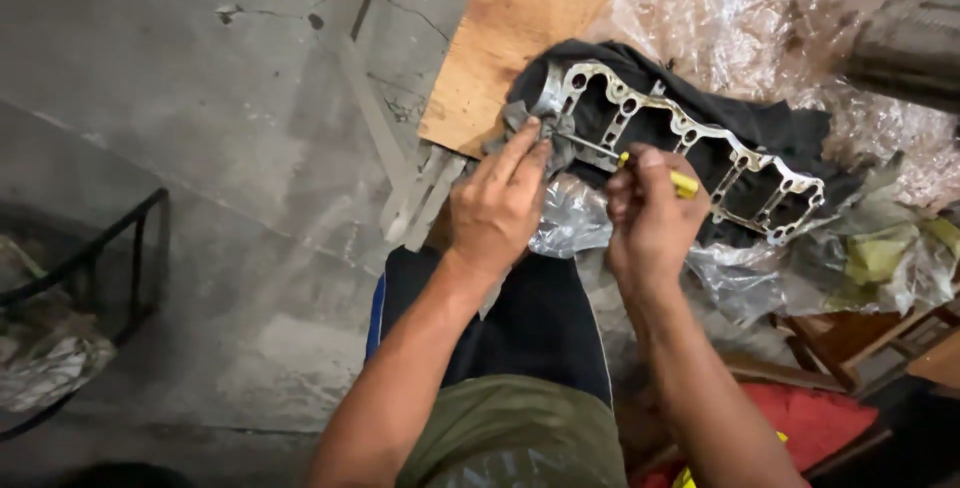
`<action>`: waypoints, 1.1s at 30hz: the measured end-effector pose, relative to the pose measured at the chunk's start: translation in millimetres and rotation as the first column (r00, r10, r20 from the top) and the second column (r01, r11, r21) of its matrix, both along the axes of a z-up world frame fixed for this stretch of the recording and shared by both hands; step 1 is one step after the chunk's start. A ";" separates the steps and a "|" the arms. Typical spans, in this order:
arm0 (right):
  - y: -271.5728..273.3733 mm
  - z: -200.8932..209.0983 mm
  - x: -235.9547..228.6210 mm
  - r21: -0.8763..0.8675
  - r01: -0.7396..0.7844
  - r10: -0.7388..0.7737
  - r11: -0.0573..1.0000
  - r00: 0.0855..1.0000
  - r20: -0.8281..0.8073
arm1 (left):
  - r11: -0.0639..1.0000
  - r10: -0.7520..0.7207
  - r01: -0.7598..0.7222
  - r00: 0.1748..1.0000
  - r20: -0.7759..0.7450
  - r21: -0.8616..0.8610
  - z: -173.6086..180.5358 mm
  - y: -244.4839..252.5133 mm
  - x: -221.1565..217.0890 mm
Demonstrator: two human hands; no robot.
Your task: Cleaning an engine component using a brush, scraper, and cloth
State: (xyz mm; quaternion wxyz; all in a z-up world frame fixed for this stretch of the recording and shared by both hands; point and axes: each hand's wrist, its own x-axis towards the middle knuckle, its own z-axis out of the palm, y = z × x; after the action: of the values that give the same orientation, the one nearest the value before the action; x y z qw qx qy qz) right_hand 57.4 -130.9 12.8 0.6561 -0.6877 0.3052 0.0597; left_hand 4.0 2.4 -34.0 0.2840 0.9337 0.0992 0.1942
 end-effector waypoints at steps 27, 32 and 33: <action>-56.3 21.1 -7.7 -0.174 -0.163 0.190 0.971 0.970 0.154 | 0.992 -0.129 0.128 0.990 0.053 0.015 24.4 3.6 -7.5; -133.3 16.8 -66.3 -0.017 0.087 -0.085 0.996 0.990 0.112 | 0.939 -0.287 0.282 0.958 0.004 -0.197 35.6 -35.8 -47.4; -146.2 14.4 -74.9 0.055 0.171 -0.175 0.984 0.982 0.075 | 0.923 -0.305 0.294 0.952 -0.005 -0.250 34.2 -43.6 -53.1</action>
State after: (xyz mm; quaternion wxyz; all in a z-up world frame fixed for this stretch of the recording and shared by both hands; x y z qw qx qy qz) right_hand -17.5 -277.1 27.2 0.6869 -0.6443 0.3359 -0.0174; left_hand -49.1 -41.2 0.2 0.4218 0.8993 -0.0151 0.1143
